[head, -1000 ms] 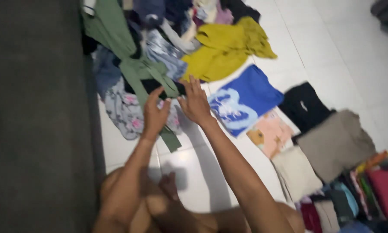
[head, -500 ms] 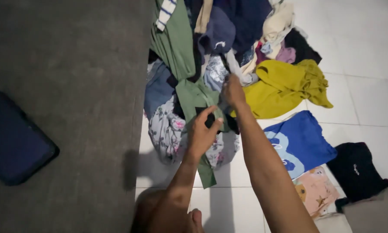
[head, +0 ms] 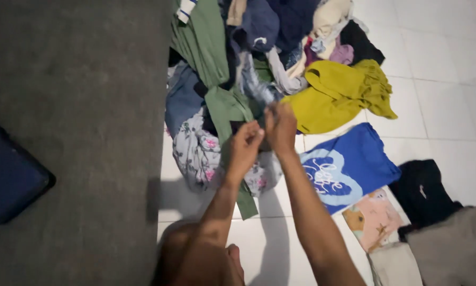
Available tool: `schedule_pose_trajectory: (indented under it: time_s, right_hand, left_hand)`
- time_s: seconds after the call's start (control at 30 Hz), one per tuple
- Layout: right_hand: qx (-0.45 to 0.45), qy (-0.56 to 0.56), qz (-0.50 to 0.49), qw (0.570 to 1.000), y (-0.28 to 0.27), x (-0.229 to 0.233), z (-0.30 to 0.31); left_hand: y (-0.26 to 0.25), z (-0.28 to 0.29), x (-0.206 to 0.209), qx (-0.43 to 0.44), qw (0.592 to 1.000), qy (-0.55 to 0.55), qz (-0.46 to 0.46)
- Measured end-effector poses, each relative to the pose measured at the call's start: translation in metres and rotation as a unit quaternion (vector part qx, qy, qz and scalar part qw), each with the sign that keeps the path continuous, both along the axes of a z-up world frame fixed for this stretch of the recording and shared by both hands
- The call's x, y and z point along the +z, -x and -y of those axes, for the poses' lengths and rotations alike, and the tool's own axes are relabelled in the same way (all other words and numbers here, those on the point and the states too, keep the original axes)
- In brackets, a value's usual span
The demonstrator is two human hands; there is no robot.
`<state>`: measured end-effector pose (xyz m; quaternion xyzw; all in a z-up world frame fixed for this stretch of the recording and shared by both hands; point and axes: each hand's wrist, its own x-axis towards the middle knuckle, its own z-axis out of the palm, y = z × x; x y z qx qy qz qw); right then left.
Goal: Folding various items of clothing including t-shirts and pants while sitting on the floor.
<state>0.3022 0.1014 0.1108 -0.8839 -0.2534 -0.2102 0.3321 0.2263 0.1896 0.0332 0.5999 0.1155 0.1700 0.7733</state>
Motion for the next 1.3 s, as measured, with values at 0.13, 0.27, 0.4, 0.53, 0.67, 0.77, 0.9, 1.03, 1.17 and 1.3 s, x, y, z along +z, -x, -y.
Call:
schedule_pose_trajectory:
  time_s: [0.13,0.27,0.4,0.53,0.67,0.77,0.9,1.03,1.17,1.3]
  right_hand:
    - [0.076,0.025,-0.031,0.996,0.093,0.002,0.022]
    - [0.083,-0.005,-0.043,0.996,0.155,0.023,0.026]
    - [0.096,-0.024,-0.074,0.992,0.194,0.040,0.025]
    - [0.112,-0.066,-0.135,0.982,0.195,0.038,0.041]
    - [0.087,-0.216,-0.196,0.952,0.149,0.029,0.050]
    - [0.026,-0.185,-0.134,0.973,0.090,0.038,0.039]
    - [0.114,-0.070,-0.077,0.988,-0.012,0.040,0.000]
    - [0.142,0.040,-0.034,0.988,-0.126,-0.009,-0.039]
    - [0.142,0.136,-0.057,0.979,-0.172,-0.009,-0.077]
    - [0.096,0.250,-0.200,0.942,-0.177,-0.006,-0.092]
  left_hand:
    - [0.007,-0.003,0.034,0.002,0.983,0.179,-0.035]
    - [0.010,0.007,0.020,-0.005,0.976,0.207,-0.070]
    - [0.013,-0.011,0.013,-0.025,0.989,0.135,-0.062]
    - [0.042,-0.011,0.052,-0.011,0.999,0.039,0.007]
    - [0.042,-0.009,0.040,0.018,0.981,-0.191,0.000]
    - [0.034,-0.001,0.022,0.048,0.926,-0.362,-0.091]
    - [0.024,0.028,-0.027,0.048,0.883,-0.428,-0.187]
    - [0.019,0.034,-0.056,0.033,0.900,-0.411,-0.142]
    - [0.007,0.029,-0.088,-0.039,0.921,-0.369,-0.117]
    - [0.000,0.029,-0.124,-0.074,0.926,-0.351,-0.118]
